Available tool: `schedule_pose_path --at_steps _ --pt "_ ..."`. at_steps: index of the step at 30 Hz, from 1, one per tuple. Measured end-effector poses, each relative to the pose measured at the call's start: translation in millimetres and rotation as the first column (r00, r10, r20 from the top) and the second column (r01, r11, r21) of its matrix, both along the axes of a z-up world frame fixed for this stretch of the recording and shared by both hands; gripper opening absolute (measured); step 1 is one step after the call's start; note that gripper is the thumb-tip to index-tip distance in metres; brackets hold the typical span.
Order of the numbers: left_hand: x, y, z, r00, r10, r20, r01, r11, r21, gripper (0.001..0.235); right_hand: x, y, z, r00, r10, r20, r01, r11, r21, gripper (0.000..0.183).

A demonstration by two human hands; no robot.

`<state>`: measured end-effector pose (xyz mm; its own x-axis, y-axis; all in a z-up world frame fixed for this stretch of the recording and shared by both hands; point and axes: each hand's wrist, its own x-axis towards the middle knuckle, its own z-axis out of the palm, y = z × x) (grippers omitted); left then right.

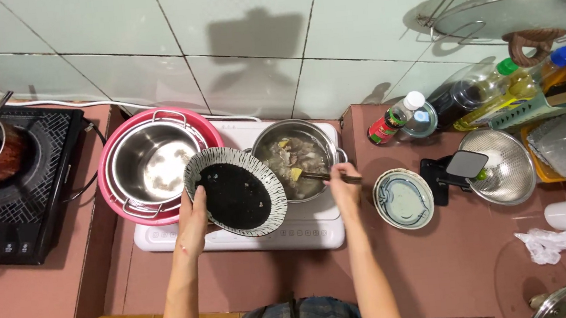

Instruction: The recorder prepares a meat soup by adding parboiled pork or ribs to a boiling pot on an induction stove, adjusts the cooking settings, and washes dishes in the sink.

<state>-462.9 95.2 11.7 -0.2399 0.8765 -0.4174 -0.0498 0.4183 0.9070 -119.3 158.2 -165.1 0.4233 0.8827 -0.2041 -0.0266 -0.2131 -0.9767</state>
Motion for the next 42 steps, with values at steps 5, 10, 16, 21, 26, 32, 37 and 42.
schedule_pose_path --at_steps 5,10,16,21,26,32,37,42 --pt "-15.9 -18.3 4.5 0.987 0.063 0.145 -0.063 0.998 -0.006 0.060 -18.7 25.5 -41.2 0.976 0.119 -0.180 -0.111 0.992 0.056 0.009" --pt "-36.0 -23.6 -12.1 0.978 0.082 0.192 -0.100 0.991 0.086 0.057 3.2 37.0 -10.3 0.984 0.091 -0.151 -0.068 0.986 0.149 0.010" --pt "-41.6 -23.5 -23.5 0.954 0.134 0.269 -0.152 0.987 0.044 0.054 -1.5 48.9 -43.1 0.994 0.055 -0.092 -0.041 0.988 0.146 0.013" --pt "-39.8 -26.1 -25.6 0.950 0.146 0.277 -0.172 0.982 0.073 0.053 -3.2 49.6 1.3 0.999 0.033 -0.003 -0.033 0.991 0.131 0.010" --pt "-34.2 -28.3 -27.7 0.955 0.123 0.270 -0.146 0.987 0.064 0.053 -30.0 52.6 16.6 0.997 -0.007 0.075 0.005 0.999 0.033 0.010" --pt "-29.2 -31.8 -34.1 0.936 0.116 0.332 -0.139 0.989 0.045 0.052 21.4 29.5 32.2 0.993 0.024 0.118 -0.045 0.983 0.180 0.007" --pt "-25.8 -31.3 -51.9 0.920 0.100 0.380 -0.134 0.989 0.064 0.051 79.4 -2.7 46.3 0.999 -0.036 0.017 0.033 0.992 0.119 0.010" --pt "-13.8 -26.5 -64.4 0.917 0.075 0.391 -0.109 0.992 0.064 0.050 128.8 -6.7 15.3 0.984 -0.140 -0.111 0.139 0.990 -0.012 0.013"
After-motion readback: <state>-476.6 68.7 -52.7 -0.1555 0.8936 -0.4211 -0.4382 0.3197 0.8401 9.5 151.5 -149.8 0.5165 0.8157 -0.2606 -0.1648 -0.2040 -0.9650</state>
